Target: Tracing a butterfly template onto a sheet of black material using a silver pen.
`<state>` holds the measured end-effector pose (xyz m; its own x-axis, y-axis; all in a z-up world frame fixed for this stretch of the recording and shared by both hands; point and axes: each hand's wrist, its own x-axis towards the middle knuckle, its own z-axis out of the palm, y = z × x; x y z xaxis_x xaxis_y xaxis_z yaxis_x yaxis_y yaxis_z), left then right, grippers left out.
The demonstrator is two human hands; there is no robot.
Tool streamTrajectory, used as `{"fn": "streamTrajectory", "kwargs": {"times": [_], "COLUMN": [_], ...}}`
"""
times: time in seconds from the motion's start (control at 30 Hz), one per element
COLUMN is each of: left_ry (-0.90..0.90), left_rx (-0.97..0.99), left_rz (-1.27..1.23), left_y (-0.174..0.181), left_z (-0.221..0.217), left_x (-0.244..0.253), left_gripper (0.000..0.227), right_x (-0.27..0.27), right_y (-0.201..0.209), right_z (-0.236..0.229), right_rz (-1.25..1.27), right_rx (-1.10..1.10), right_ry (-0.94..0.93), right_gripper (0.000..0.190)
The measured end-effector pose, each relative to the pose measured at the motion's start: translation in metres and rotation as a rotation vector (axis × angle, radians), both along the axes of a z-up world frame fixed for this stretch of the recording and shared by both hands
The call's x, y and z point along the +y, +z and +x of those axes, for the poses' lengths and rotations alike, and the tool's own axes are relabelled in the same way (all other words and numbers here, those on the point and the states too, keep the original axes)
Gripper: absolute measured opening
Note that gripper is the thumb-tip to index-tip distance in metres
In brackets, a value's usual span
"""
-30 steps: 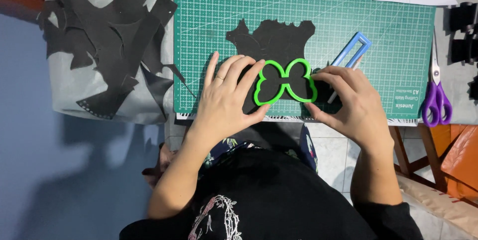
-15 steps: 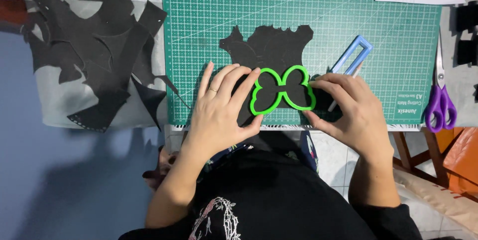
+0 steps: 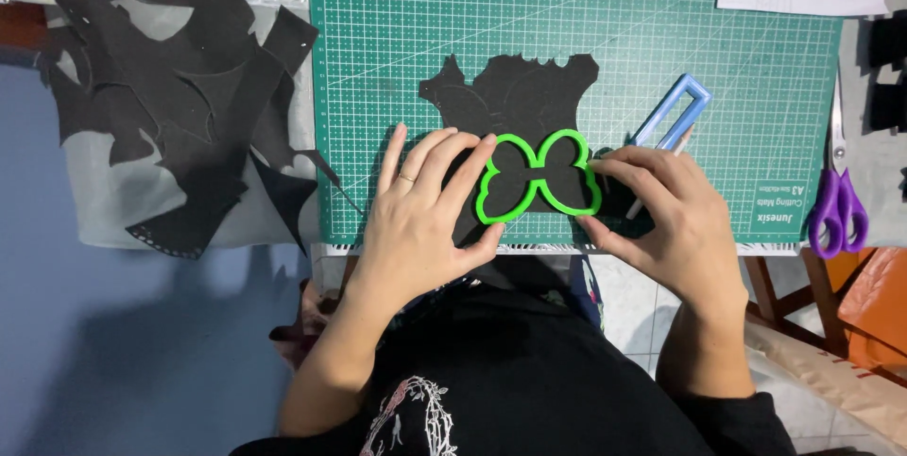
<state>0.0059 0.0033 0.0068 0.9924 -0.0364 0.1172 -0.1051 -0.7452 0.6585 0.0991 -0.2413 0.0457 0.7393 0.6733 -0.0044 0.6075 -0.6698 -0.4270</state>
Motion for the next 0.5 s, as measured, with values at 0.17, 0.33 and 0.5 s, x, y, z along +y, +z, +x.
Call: {"fn": "streamTrajectory", "kwargs": {"times": [0.17,0.33,0.5], "left_ry": [0.008,0.014,0.017], "left_rx": [0.006,-0.003,0.012], "left_rz": [0.016,0.034,0.018], "left_y": [-0.002,-0.012,-0.011], "left_z": [-0.001,-0.004,-0.005], "left_x": [-0.002,-0.004,-0.004], "left_gripper": [0.078,0.074,0.076], "right_x": [0.001,0.0,0.0], "right_y": [0.001,-0.001,0.0], "right_z": [-0.001,-0.001,-0.002], "right_rz": [0.008,0.018,0.022], "right_rx": [0.008,0.013,0.026], "right_ry": [-0.012,-0.02,-0.033], "right_gripper": [0.051,0.051,0.051]}}
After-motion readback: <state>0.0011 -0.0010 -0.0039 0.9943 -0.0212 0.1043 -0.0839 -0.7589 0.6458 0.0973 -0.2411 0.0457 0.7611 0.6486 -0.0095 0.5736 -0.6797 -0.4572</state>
